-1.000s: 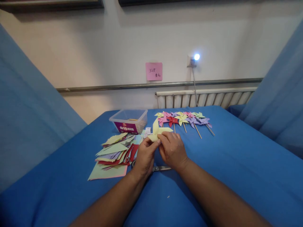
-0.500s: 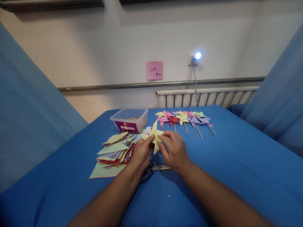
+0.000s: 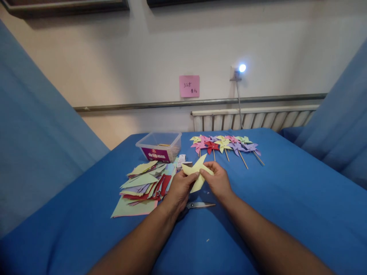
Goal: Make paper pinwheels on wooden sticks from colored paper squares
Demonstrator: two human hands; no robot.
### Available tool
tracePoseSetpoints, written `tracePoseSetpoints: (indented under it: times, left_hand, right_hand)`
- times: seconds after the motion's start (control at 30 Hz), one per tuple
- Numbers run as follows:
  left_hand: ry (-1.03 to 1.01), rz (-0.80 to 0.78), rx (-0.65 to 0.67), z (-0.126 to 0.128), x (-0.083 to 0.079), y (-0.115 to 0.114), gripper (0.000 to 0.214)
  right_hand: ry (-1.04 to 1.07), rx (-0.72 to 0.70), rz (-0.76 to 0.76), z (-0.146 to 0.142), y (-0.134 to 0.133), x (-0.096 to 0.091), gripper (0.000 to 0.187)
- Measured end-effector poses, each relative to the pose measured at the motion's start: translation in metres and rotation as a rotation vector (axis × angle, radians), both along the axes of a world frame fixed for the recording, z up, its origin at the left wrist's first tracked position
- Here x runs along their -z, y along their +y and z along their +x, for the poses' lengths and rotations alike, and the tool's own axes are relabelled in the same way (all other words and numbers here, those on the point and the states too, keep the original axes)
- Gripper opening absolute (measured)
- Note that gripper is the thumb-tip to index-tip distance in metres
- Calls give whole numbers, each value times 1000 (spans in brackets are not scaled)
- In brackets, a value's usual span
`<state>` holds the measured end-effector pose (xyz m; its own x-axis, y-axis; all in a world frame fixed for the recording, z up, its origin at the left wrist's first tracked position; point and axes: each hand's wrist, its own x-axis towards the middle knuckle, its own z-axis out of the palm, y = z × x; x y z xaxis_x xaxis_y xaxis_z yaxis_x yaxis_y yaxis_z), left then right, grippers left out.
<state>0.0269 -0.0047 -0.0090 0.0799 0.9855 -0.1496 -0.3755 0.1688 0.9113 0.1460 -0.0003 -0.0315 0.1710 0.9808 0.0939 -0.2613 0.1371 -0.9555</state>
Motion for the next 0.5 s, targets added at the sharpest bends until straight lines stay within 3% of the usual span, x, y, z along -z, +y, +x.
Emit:
tracePoseSetpoints:
  times: [0.13,0.17,0.23,0.3,0.4,0.5]
  left_hand:
    - [-64,-69,26,0,2,-1,30]
    - [-65,-86,39,-1,2,-1,30]
    - [-58,-114,69,-2,5,0,28]
    - [-43,-144,89,-1,7,-1,25]
    - [12,-166,106,2,13,-2,21]
    - [43,-134,124,5,19,-3,21]
  right_hand:
    - [-26,-15,-6,5,2,5,43]
    - [-70,39,15,9,6,4,42]
    - [-147,280,139,16,19,-6,39]
    - [-252,405,287,17,38,-25,33]
    - [-613,317,419,-5,79,-67,20]
    - [-1048,-28,358,-55,123,-102,20]
